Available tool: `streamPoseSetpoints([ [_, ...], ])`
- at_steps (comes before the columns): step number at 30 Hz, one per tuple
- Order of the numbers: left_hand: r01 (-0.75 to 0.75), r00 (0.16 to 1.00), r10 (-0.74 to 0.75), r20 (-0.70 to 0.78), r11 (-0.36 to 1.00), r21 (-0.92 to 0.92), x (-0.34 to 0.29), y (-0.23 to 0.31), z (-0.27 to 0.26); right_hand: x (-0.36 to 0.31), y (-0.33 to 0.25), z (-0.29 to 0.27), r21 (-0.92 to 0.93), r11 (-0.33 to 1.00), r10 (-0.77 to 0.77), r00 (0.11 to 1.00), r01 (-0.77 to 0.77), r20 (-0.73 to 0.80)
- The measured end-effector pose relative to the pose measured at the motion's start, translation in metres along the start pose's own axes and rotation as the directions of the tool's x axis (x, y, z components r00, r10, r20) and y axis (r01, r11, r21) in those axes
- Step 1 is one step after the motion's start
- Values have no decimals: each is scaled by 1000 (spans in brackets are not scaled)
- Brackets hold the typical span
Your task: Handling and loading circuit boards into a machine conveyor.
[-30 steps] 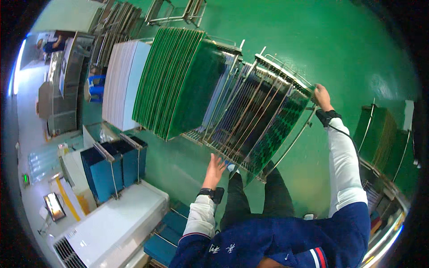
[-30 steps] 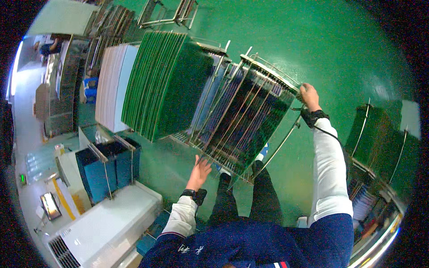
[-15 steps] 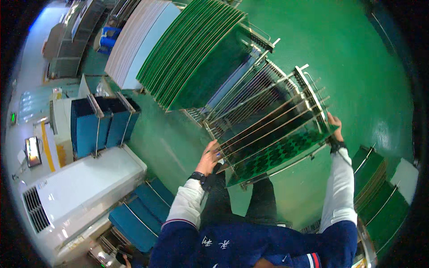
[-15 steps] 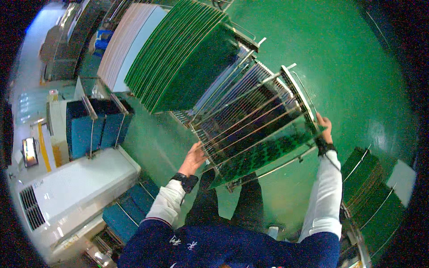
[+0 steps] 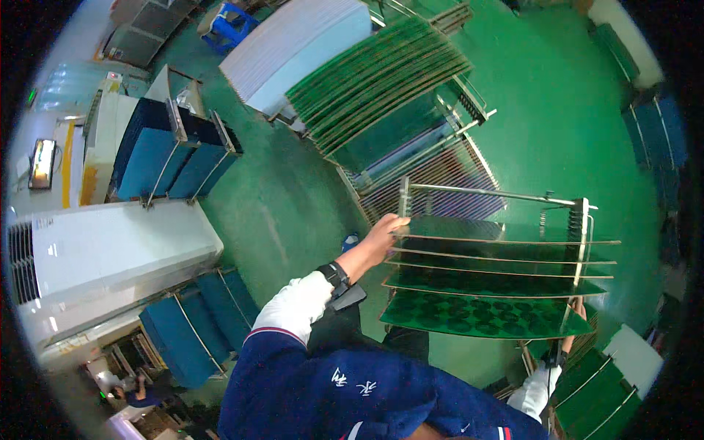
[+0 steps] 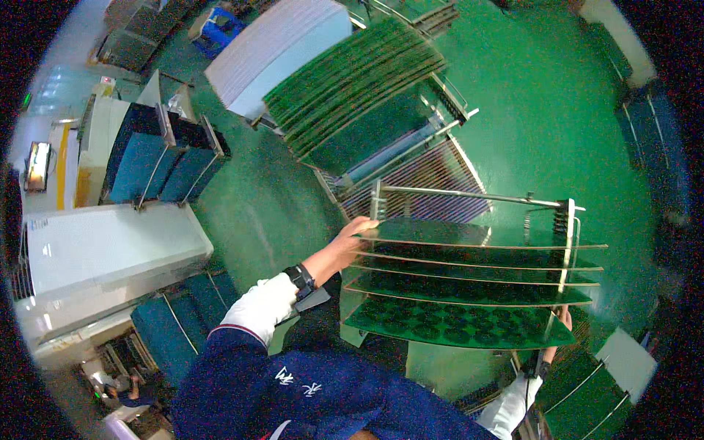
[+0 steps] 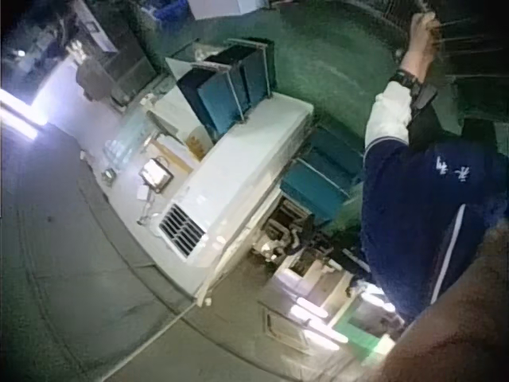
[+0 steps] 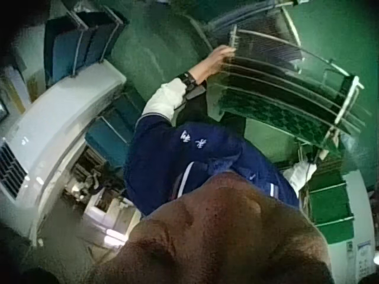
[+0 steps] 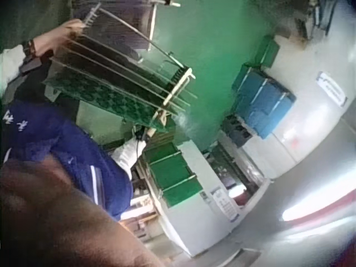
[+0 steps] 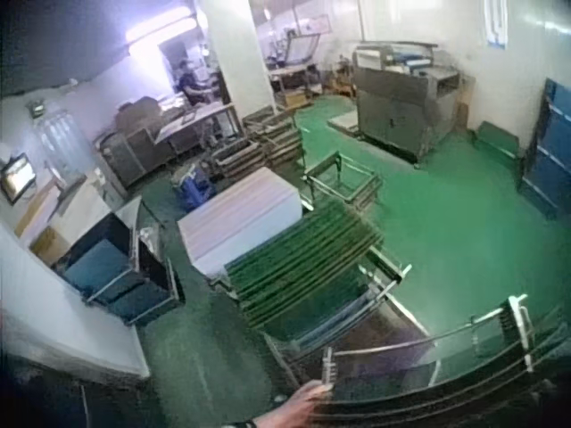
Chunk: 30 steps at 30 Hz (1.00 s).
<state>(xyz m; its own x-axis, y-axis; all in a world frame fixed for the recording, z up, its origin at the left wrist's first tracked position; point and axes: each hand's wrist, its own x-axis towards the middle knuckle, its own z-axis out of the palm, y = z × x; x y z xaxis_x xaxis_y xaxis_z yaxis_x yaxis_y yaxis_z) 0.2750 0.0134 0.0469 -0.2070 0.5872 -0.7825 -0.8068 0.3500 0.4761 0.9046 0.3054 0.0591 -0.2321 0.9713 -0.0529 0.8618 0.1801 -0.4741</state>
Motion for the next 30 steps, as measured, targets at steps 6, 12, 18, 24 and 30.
streamPoseSetpoints([
  [6,-332,927,305,220,938,102,-53,108,26,1,-138,-67,-95,990,-125,965,105,-232],
  [12,-626,753,583,306,778,59,-107,185,-47,-31,-260,-59,42,973,-197,909,228,-368],
  [18,-671,699,631,335,741,5,-215,232,-155,-90,-364,-19,185,930,-226,893,316,-390],
  [24,-772,630,754,187,635,37,-339,254,-286,-138,-459,40,368,851,-254,907,374,-335],
  [30,-798,600,799,-32,601,32,-338,269,-383,-93,-561,93,452,799,-344,918,396,-196],
])
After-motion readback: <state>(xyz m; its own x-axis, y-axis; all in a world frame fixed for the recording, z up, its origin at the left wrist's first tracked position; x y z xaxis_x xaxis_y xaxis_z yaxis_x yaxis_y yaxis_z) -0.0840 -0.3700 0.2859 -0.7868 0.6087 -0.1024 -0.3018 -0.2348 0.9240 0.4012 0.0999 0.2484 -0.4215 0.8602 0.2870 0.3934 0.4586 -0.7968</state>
